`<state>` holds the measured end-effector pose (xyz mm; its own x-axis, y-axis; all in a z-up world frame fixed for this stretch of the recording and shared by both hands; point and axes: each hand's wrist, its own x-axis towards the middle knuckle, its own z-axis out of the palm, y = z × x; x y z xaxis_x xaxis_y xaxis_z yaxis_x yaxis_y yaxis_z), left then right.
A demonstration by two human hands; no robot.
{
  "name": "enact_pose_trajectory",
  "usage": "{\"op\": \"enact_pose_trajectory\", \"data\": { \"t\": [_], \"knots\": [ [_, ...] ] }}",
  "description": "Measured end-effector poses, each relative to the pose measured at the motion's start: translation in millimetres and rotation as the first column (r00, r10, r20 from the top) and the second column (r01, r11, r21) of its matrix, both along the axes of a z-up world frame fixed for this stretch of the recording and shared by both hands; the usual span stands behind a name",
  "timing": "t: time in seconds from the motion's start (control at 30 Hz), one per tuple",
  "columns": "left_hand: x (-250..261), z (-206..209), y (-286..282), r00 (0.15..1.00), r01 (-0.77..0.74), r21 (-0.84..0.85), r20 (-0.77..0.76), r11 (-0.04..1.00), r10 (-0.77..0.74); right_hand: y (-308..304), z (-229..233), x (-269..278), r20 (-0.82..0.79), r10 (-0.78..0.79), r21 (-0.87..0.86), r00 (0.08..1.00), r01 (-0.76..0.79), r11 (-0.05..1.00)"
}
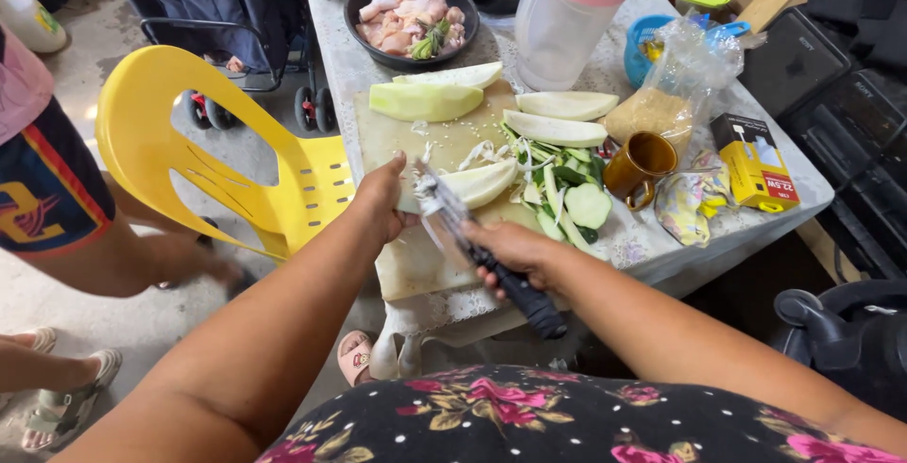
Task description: Peeling and slicing a green vegetable, likely a green papaya or chayote, on a cutting board.
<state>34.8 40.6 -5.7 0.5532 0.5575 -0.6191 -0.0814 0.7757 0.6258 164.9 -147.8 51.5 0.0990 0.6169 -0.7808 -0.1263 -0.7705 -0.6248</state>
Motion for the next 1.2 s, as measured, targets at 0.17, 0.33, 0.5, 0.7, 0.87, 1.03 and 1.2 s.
{"op": "enact_pose_trajectory", "data": {
  "t": [0.17,0.33,0.5,0.7,0.87,1.03,1.2],
  "knots": [
    [-0.1,9.3,-2.7,0.998,0.009,0.07,-0.059,0.997,-0.005,-3.1,-16.5,38.3,0.199,-0.041,0.009,0.979,0.04,0.999],
    [2.1,18.4,-3.0,0.997,0.043,0.082,-0.064,0.996,-0.038,2.0,-11.8,12.1,0.183,-0.045,0.016,0.982,0.043,0.999],
    [4.4,3.4,-3.8,0.991,-0.025,0.118,-0.131,0.993,0.041,9.1,-1.4,-16.9,0.057,-0.024,0.025,0.998,0.023,0.999],
    [8.9,11.6,-5.9,0.993,0.018,0.124,-0.119,0.992,-0.003,12.9,6.6,-20.9,0.022,0.03,0.002,0.999,-0.03,1.0],
    [9.8,18.0,-15.2,0.993,0.111,0.047,-0.043,0.993,-0.109,6.8,7.4,-30.3,-0.019,0.037,0.013,0.999,-0.037,0.999],
    [10.8,36.8,-17.9,0.985,0.168,0.08,-0.045,0.983,-0.164,1.1,4.7,-19.7,-0.048,-0.043,0.039,0.998,0.045,0.998],
    [18.9,17.5,-0.1,0.957,0.289,-0.022,-0.014,0.957,-0.289,-0.4,-55.2,99.2,-0.626,-0.324,0.074,0.709,0.468,0.88]
  ]
}}
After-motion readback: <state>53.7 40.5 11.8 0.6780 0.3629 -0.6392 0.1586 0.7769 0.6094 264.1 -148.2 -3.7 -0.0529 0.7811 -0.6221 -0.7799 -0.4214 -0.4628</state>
